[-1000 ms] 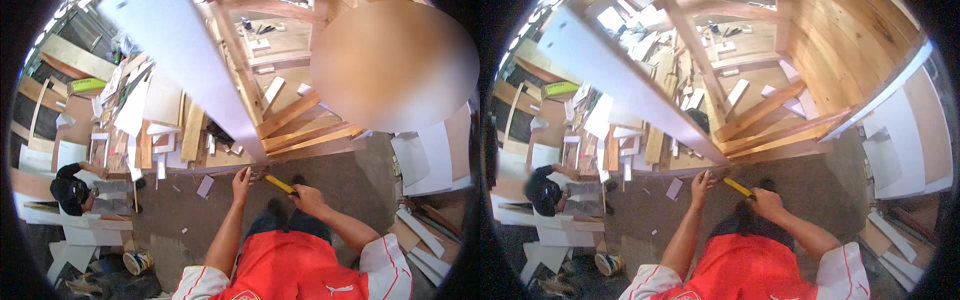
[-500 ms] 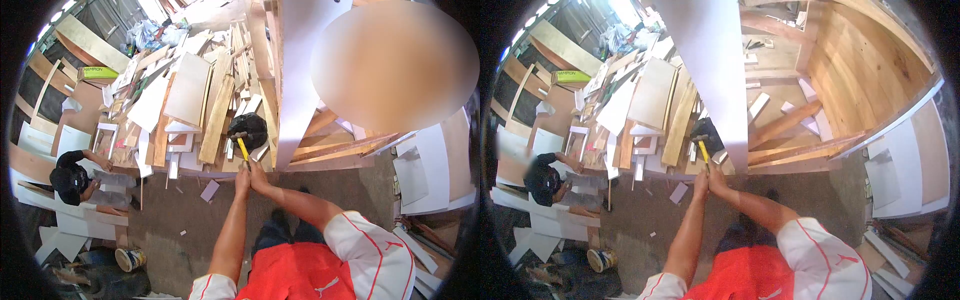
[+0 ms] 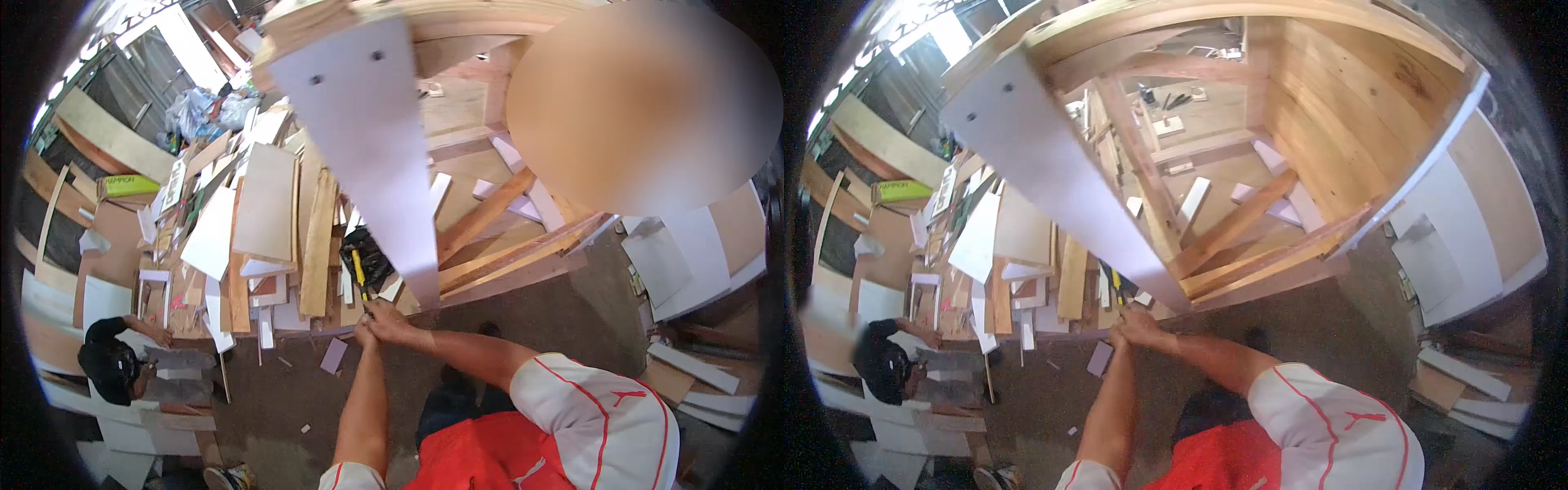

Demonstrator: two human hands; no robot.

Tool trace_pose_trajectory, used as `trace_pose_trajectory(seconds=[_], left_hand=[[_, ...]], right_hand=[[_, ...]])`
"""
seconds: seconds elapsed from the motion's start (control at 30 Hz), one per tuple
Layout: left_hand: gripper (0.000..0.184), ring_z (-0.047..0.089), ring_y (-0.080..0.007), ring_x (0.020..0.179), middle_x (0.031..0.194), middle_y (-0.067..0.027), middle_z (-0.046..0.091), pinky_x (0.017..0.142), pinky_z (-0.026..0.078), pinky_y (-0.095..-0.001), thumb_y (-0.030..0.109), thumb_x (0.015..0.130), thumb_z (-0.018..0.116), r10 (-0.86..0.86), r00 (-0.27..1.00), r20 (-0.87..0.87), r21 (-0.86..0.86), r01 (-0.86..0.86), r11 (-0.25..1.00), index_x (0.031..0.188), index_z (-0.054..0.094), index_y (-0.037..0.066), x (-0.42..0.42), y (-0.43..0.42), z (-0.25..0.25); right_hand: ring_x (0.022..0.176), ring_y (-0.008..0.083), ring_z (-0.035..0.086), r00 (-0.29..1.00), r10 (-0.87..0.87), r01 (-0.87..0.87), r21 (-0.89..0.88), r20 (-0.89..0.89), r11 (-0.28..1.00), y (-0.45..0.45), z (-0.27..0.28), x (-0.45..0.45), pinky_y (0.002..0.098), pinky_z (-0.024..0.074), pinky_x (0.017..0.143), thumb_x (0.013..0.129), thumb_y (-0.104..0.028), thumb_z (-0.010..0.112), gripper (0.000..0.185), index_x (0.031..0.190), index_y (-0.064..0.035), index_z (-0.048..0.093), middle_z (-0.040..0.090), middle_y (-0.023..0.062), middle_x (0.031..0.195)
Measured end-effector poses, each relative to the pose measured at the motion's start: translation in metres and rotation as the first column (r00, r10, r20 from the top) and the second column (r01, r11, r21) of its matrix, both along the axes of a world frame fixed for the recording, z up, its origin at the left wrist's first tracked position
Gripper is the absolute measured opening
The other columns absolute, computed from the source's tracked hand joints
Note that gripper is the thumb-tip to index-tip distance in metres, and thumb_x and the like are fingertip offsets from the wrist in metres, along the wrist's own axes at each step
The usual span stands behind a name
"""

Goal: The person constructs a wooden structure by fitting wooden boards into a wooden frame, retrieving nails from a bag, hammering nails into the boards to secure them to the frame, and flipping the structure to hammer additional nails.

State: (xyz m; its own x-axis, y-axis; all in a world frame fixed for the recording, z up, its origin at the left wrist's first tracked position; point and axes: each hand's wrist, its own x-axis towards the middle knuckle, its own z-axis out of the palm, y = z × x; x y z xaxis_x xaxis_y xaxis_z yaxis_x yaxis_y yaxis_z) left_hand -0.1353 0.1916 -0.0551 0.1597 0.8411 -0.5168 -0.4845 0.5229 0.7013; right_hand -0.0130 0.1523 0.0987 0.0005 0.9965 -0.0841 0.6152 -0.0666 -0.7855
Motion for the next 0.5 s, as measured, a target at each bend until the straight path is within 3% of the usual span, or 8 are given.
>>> trace_pose_trajectory(seconds=[0.07,0.1,0.13,0.17,0.23,0.3,0.37,0.5], left_hand=[[0.039,0.063,-0.0369,0.110,0.125,-0.0205,0.060,0.095,0.052,-0.0473,0.031,0.101,0.052,-0.029,0.977,0.210,0.019,0.025,0.999,0.121,0.063,0.000,-0.003,0.001,-0.012],[0.038,0.064,-0.0350,0.109,0.126,-0.0200,0.060,0.092,0.053,-0.0451,0.030,0.100,0.053,-0.174,0.910,-0.377,0.070,0.215,0.974,0.124,0.061,0.001,0.003,-0.002,0.001],[0.039,0.065,-0.0331,0.109,0.128,-0.0194,0.060,0.089,0.054,-0.0429,0.028,0.099,0.055,-0.208,0.512,-0.833,0.013,0.396,0.918,0.127,0.059,0.002,0.008,-0.011,0.022],[0.042,0.064,-0.0314,0.110,0.127,-0.0193,0.060,0.089,0.054,-0.0419,0.032,0.100,0.055,-0.115,0.521,-0.846,0.098,0.363,0.927,0.129,0.058,0.002,0.012,-0.010,0.022],[0.050,0.062,-0.0279,0.111,0.125,-0.0191,0.060,0.088,0.053,-0.0400,0.040,0.102,0.054,0.073,0.518,-0.852,0.263,0.305,0.915,0.133,0.056,0.001,0.019,-0.008,0.021],[0.062,0.059,-0.0325,0.116,0.128,-0.0211,0.058,0.096,0.051,-0.0432,0.054,0.102,0.052,0.222,0.785,-0.578,0.554,0.178,0.813,0.129,0.060,-0.002,0.061,-0.027,0.107],[0.078,0.057,-0.0294,0.120,0.129,-0.0170,0.058,0.103,0.047,-0.0412,0.065,0.095,0.057,0.175,0.896,-0.408,0.693,0.179,0.698,0.136,0.053,-0.001,0.099,-0.049,0.210],[0.086,0.055,-0.0280,0.123,0.124,-0.0145,0.060,0.107,0.044,-0.0434,0.068,0.090,0.061,0.175,0.974,-0.147,0.843,0.030,0.537,0.137,0.049,-0.002,0.141,-0.055,0.254]], right_hand=[[0.124,0.0414,0.056,0.991,0.070,-0.050,0.165,-0.115,0.985,-0.018,0.002,0.003,0.0503,0.0474,0.102,0.091,-0.029,0.063,0.053,0.137,-0.0034,0.054,0.057,0.0238,0.133],[0.123,0.0419,0.056,0.986,0.140,-0.112,0.266,-0.091,0.957,-0.028,0.017,0.012,0.0504,0.0477,0.102,0.093,-0.028,0.063,0.052,0.138,-0.0041,0.053,0.057,0.0242,0.133],[0.122,0.0424,0.057,0.976,0.208,-0.174,0.361,-0.057,0.916,-0.045,0.046,0.024,0.0504,0.0479,0.101,0.095,-0.027,0.062,0.052,0.140,-0.0047,0.052,0.057,0.0245,0.134],[0.121,0.0430,0.057,0.962,0.271,-0.235,0.450,-0.016,0.862,-0.062,0.075,0.037,0.0505,0.0482,0.101,0.096,-0.027,0.061,0.051,0.142,-0.0053,0.051,0.057,0.0249,0.134],[0.121,0.0408,0.059,0.951,0.308,-0.263,0.460,-0.024,0.848,-0.089,0.123,0.065,0.0489,0.0499,0.099,0.095,-0.027,0.064,0.052,0.141,-0.0048,0.052,0.058,0.0232,0.133],[0.119,0.0389,0.061,0.965,0.260,-0.239,0.540,0.039,0.807,-0.113,0.161,0.098,0.0481,0.0514,0.098,0.094,-0.029,0.066,0.053,0.140,-0.0049,0.053,0.060,0.0217,0.132],[0.117,0.0374,0.063,0.982,0.107,-0.187,0.676,0.158,0.713,-0.135,0.190,0.143,0.0480,0.0525,0.096,0.094,-0.031,0.068,0.056,0.141,-0.0055,0.052,0.062,0.0204,0.130],[0.120,0.0379,0.060,0.946,-0.257,0.005,0.782,0.199,0.624,-0.169,0.250,0.241,0.0489,0.0494,0.102,0.087,-0.025,0.076,0.053,0.132,-0.0046,0.058,0.063,0.0228,0.125]])
